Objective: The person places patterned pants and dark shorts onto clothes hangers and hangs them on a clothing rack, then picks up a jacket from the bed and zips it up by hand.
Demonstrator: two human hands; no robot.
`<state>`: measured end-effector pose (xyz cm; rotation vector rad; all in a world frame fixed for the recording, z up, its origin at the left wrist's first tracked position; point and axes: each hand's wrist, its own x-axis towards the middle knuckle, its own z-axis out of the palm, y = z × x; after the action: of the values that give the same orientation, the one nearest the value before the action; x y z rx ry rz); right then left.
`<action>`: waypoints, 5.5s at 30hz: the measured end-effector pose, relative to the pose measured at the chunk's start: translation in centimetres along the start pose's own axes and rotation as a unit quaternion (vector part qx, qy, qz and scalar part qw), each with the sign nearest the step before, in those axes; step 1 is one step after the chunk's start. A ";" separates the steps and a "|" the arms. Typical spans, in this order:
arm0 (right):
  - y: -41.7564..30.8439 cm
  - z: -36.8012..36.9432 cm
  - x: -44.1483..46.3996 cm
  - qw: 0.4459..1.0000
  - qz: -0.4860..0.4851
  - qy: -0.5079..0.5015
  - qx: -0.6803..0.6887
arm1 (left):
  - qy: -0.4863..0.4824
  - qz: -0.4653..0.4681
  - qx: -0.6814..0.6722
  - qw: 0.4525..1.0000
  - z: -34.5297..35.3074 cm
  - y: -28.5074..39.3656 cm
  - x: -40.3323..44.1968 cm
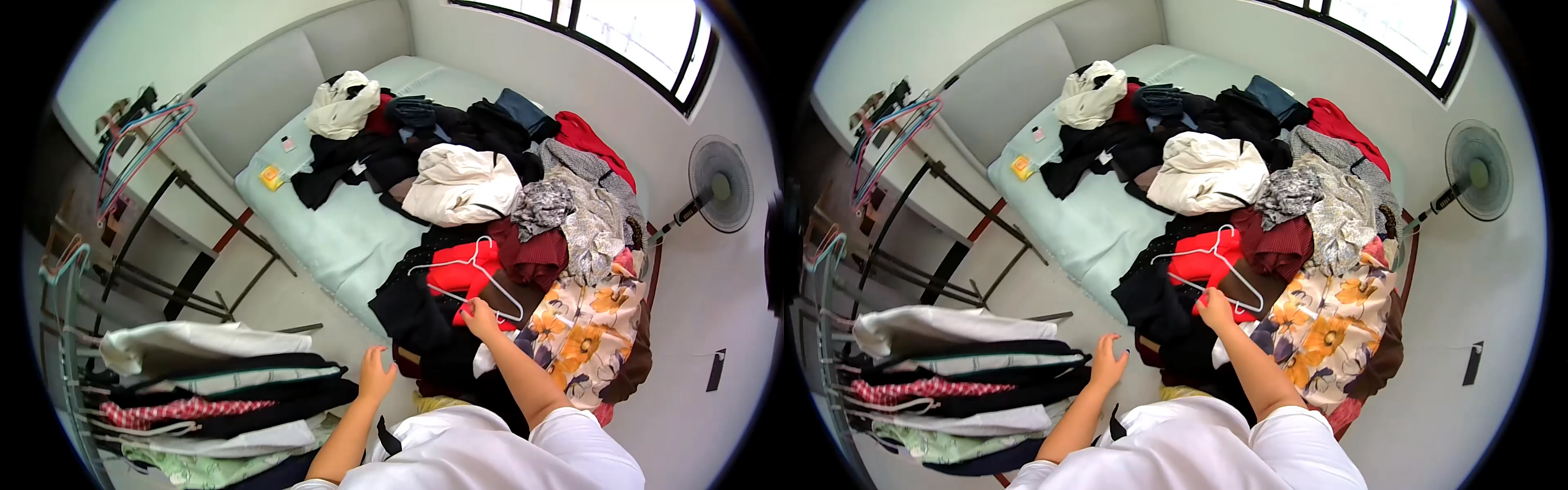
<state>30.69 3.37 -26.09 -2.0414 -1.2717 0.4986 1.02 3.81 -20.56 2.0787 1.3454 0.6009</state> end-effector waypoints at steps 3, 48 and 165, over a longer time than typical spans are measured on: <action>3.7 -2.1 3.6 1.000 0.023 0.015 -0.014 | -0.036 -0.007 -0.015 0.999 3.2 0.3 3.9; 6.4 2.0 28.0 0.971 -0.127 0.018 -0.203 | -0.128 -0.099 0.026 0.986 16.6 -2.1 19.0; -13.5 -30.1 -2.8 0.920 -0.133 0.224 -0.292 | -0.519 -0.223 -0.515 0.645 15.4 24.2 18.3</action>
<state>39.73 -5.29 4.57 -2.2074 -1.4802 -0.5164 33.99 9.39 -14.19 0.7375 0.4790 -0.1343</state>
